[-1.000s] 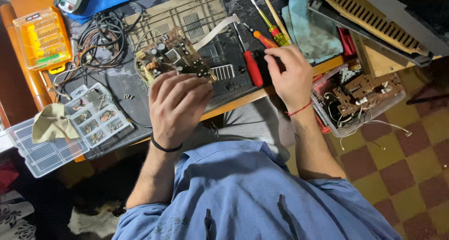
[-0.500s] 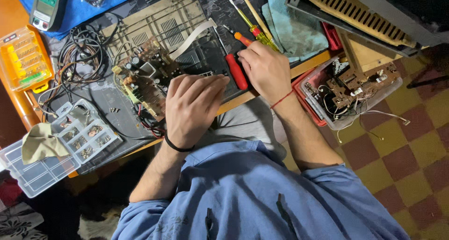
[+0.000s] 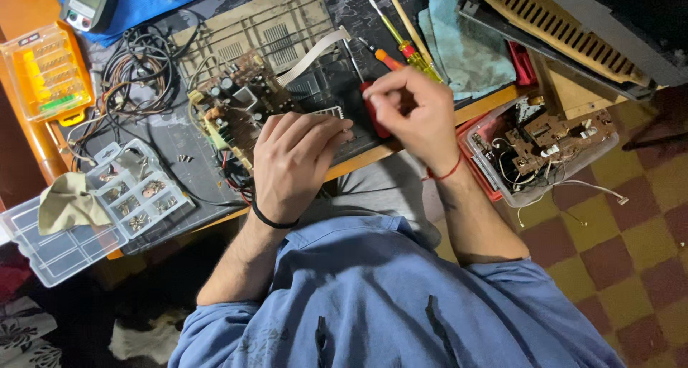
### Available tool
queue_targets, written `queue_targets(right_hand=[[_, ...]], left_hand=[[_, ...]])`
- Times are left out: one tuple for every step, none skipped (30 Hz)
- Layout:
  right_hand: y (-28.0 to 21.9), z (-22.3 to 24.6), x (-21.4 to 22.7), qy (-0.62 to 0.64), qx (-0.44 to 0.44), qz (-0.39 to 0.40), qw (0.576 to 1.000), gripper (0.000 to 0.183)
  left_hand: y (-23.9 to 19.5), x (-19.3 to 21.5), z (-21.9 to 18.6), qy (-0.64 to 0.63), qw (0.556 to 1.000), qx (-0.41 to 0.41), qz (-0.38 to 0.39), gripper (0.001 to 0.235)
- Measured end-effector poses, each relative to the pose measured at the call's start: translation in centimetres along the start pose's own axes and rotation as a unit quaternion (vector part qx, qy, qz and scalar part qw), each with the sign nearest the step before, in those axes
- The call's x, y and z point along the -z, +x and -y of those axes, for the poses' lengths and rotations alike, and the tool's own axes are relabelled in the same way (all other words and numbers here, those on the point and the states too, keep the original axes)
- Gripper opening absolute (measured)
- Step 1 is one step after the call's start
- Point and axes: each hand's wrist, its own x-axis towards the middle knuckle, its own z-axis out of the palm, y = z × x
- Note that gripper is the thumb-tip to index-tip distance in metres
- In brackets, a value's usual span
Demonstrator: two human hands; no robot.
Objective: The person uses a screwdriver to remove screws from a metal heatsink on a circuit board, detaches the heatsink, and then manipulates wires and connectors on the board within an electronic housing.
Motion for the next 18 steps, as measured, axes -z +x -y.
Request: queue_targets(right_hand=[[-0.1, 0.4, -0.5, 0.0, 0.002, 0.002, 1.0, 0.012], [-0.2, 0.9, -1.1, 0.052, 0.015, 0.021, 0.998, 0.01], [-0.3, 1.3, -1.6, 0.103, 0.028, 0.04, 0.993, 0.01], [-0.1, 2.0, -1.8, 0.104, 0.031, 0.043, 0.993, 0.01], [0.2, 2.7, -2.0, 0.118, 0.053, 0.045, 0.991, 0.009], [0.4, 3.4, -2.3, 0.132, 0.075, 0.048, 0.987, 0.008], [0.5, 3.9, -2.6, 0.133, 0.078, 0.051, 0.987, 0.008], [0.6, 4.5, -2.9, 0.135, 0.108, 0.049, 0.984, 0.008], [0.7, 5.1, -3.3, 0.136, 0.137, 0.047, 0.98, 0.009], [0.8, 5.9, -3.6, 0.137, 0.139, 0.051, 0.979, 0.009], [1.0, 6.7, -3.9, 0.124, 0.162, 0.064, 0.977, 0.01], [1.1, 7.5, -4.2, 0.112, 0.185, 0.078, 0.973, 0.013], [1.1, 7.8, -4.4, 0.113, 0.187, 0.081, 0.973, 0.013], [1.1, 8.2, -4.6, 0.093, 0.199, 0.088, 0.972, 0.011], [1.1, 8.5, -4.8, 0.074, 0.21, 0.095, 0.97, 0.01], [1.2, 8.6, -5.0, 0.074, 0.212, 0.097, 0.97, 0.01], [1.3, 8.7, -5.2, 0.072, 0.212, 0.099, 0.97, 0.01], [1.3, 8.8, -5.3, 0.069, 0.211, 0.1, 0.97, 0.01]], left_hand=[[-0.1, 0.3, 0.1, 0.001, 1.0, 0.001, -0.002, 0.008], [-0.2, 0.7, 0.1, -0.007, 1.0, 0.009, 0.003, 0.008], [-0.4, 1.0, 0.1, -0.015, 1.0, 0.016, 0.008, 0.008], [-0.6, 1.2, 0.3, -0.013, 1.0, 0.017, 0.005, 0.008], [-0.9, 1.4, 0.5, -0.006, 1.0, 0.017, -0.002, 0.007], [-1.1, 1.6, 0.6, 0.001, 1.0, 0.017, -0.008, 0.008], [-1.1, 2.1, 0.5, 0.004, 1.0, 0.019, -0.011, 0.008], [-1.2, 2.6, 0.4, 0.02, 1.0, 0.022, -0.006, 0.009], [-1.2, 3.0, 0.3, 0.037, 0.999, 0.024, 0.0, 0.012], [-1.5, 3.3, 0.4, 0.039, 0.999, 0.026, -0.003, 0.012], [-1.7, 3.6, 0.6, 0.055, 0.998, 0.024, 0.006, 0.012], [-2.0, 3.9, 0.8, 0.071, 0.997, 0.022, 0.015, 0.011], [-2.1, 4.3, 1.0, 0.073, 0.997, 0.024, 0.013, 0.011], [-2.3, 4.7, 1.2, 0.08, 0.996, 0.021, 0.023, 0.008], [-2.4, 5.1, 1.4, 0.087, 0.996, 0.018, 0.032, 0.005], [-2.7, 5.2, 1.6, 0.088, 0.995, 0.019, 0.031, 0.005], [-2.9, 5.4, 1.8, 0.082, 0.996, 0.02, 0.023, 0.007], [-3.1, 5.5, 2.0, 0.074, 0.997, 0.019, 0.015, 0.01]])
